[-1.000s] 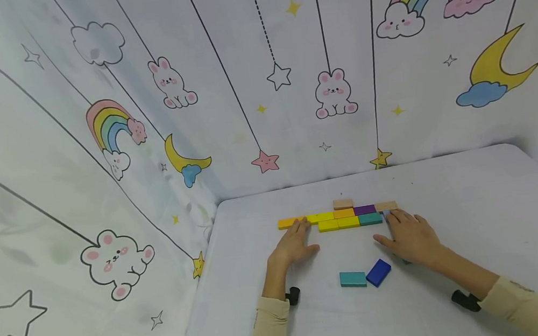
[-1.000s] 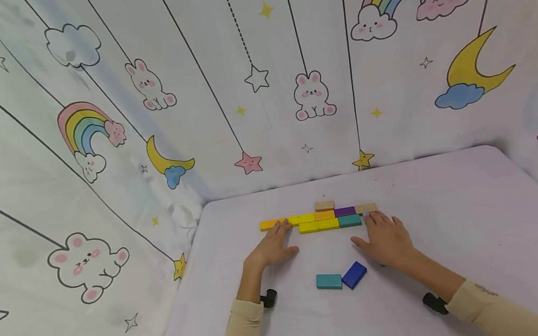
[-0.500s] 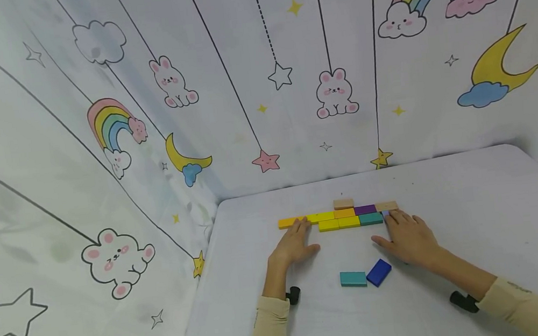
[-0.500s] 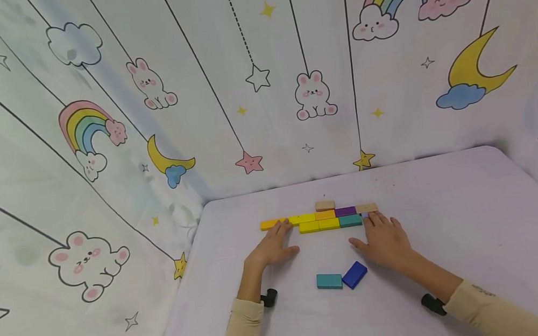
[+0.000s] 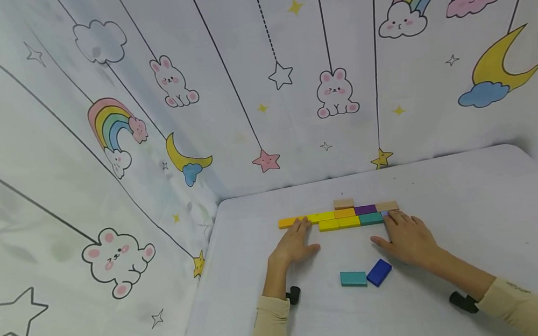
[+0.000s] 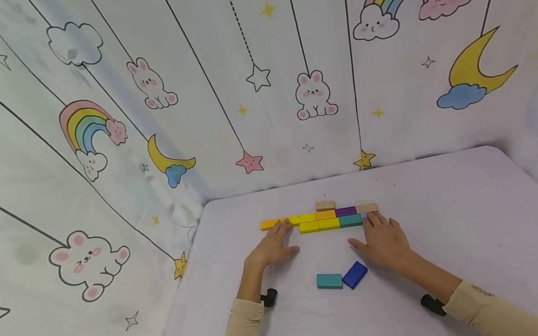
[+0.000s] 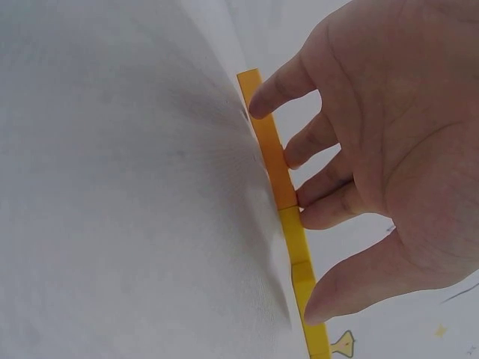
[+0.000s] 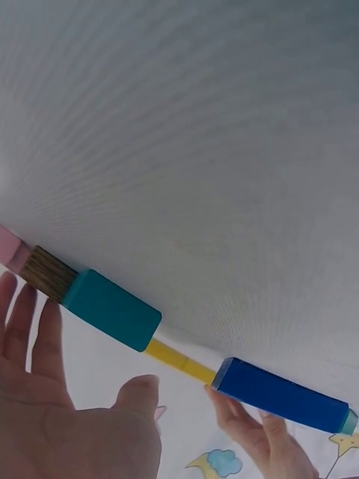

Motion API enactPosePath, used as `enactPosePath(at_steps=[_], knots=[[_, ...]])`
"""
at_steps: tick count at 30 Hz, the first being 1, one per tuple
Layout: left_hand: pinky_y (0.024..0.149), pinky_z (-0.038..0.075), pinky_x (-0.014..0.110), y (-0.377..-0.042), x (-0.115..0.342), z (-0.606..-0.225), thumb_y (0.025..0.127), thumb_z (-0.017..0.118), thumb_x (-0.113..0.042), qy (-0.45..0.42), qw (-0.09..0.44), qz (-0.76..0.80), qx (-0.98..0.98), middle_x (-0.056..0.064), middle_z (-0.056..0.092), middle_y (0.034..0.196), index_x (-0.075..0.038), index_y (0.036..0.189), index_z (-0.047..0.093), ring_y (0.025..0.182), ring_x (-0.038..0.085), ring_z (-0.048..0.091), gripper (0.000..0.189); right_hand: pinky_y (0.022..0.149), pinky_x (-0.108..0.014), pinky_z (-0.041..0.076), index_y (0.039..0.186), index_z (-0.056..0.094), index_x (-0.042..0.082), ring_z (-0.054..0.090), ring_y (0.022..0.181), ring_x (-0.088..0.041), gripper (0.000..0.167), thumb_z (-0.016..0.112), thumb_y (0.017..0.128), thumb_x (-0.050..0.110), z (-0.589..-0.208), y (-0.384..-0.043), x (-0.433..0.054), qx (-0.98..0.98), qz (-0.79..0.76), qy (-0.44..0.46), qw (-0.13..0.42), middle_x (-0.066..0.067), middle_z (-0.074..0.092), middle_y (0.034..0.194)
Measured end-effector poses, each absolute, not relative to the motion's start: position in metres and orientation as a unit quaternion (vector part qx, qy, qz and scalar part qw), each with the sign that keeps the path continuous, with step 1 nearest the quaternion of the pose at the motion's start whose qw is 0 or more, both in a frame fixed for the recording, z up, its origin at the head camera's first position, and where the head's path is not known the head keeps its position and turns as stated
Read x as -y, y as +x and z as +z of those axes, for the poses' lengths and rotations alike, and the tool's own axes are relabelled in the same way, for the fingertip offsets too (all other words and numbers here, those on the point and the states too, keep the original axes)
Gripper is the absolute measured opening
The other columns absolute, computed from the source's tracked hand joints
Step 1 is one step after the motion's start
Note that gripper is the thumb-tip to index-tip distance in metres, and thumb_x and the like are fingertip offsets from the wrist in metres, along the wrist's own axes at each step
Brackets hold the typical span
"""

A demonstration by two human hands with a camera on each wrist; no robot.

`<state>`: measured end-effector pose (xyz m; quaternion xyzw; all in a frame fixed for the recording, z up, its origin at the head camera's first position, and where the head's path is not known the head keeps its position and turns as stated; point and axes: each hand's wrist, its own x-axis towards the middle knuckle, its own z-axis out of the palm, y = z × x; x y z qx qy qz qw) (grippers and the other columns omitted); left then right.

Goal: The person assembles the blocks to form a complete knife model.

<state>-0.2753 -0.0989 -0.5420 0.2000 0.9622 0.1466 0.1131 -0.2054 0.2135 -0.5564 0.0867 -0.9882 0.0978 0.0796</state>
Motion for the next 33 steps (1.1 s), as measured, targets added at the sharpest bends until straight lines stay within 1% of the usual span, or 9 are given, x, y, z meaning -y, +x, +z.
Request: enactPosePath(at_steps=[6,10,15,19,22,28,30,33], knots=[[0.128,0.026,0.046,-0.274,0.098,-0.54,0.1,0.069,-0.043,0.199,0.114,0.153,-0.961,0.0,0.024,0.173,-0.015,0.161,0.04,0.16,0.023,0.02,0.073,0.108,-0.072,0.041,0.138,0.055,-0.016,0.048,0.135,-0.054,0.082,0.068,0.096,0.053,-0.556,-0.201,-0.215,0.988,0.1,0.084,0.084,-0.039,0.05,0.145],[0.128,0.026,0.046,-0.274,0.098,-0.54,0.1,0.069,-0.042,0.196,0.116,0.154,-0.962,0.0,0.024,0.173,-0.016,0.161,0.039,0.16,0.023,0.019,0.073,0.105,-0.071,0.044,0.136,0.054,-0.018,0.051,0.132,-0.054,0.085,0.069,0.095,0.055,-0.552,-0.195,-0.217,0.99,0.091,0.077,0.081,-0.04,0.052,0.142],[0.128,0.026,0.045,-0.274,0.097,-0.54,0.1,0.069,-0.043,0.194,0.118,0.154,-0.962,0.0,0.023,0.173,-0.016,0.161,0.039,0.16,0.023,0.019,0.073,0.099,-0.07,0.048,0.127,0.06,-0.018,0.058,0.121,-0.053,0.081,0.072,0.093,0.055,-0.542,-0.188,-0.219,0.992,0.078,0.062,0.077,-0.038,0.059,0.131],[0.128,0.026,0.045,-0.273,0.097,-0.54,0.1,0.069,-0.043,0.192,0.116,0.154,-0.962,0.0,0.024,0.173,-0.016,0.161,0.04,0.16,0.023,0.019,0.073,0.097,-0.068,0.05,0.121,0.064,-0.016,0.064,0.111,-0.051,0.076,0.074,0.092,0.054,-0.536,-0.183,-0.219,0.993,0.076,0.055,0.071,-0.035,0.065,0.121],[0.128,0.026,0.045,-0.273,0.098,-0.54,0.1,0.069,-0.042,0.196,0.112,0.149,-0.963,0.002,0.024,0.173,-0.015,0.16,0.04,0.16,0.023,0.02,0.073,0.097,-0.069,0.05,0.122,0.064,-0.015,0.065,0.108,-0.05,0.074,0.075,0.091,0.052,-0.534,-0.179,-0.22,0.992,0.081,0.055,0.073,-0.034,0.066,0.119],[0.128,0.025,0.045,-0.273,0.098,-0.54,0.1,0.07,-0.042,0.207,0.11,0.143,-0.961,0.005,0.025,0.172,-0.012,0.16,0.04,0.159,0.026,0.02,0.073,0.099,-0.076,0.045,0.127,0.062,-0.015,0.063,0.109,-0.052,0.075,0.079,0.089,0.048,-0.538,-0.174,-0.223,0.992,0.075,0.064,0.082,-0.034,0.064,0.121],[0.128,0.025,0.045,-0.274,0.098,-0.54,0.1,0.069,-0.042,0.207,0.112,0.145,-0.961,0.005,0.025,0.173,-0.013,0.16,0.04,0.16,0.026,0.02,0.073,0.097,-0.076,0.046,0.124,0.063,-0.015,0.063,0.107,-0.052,0.074,0.079,0.089,0.048,-0.539,-0.173,-0.225,0.992,0.067,0.066,0.083,-0.033,0.065,0.118],[0.128,0.025,0.045,-0.274,0.098,-0.54,0.101,0.069,-0.042,0.207,0.111,0.143,-0.961,0.004,0.024,0.173,-0.013,0.161,0.039,0.16,0.026,0.019,0.073,0.093,-0.074,0.049,0.115,0.065,-0.013,0.064,0.102,-0.049,0.07,0.079,0.088,0.05,-0.539,-0.173,-0.226,0.993,0.056,0.069,0.084,-0.03,0.066,0.11]])
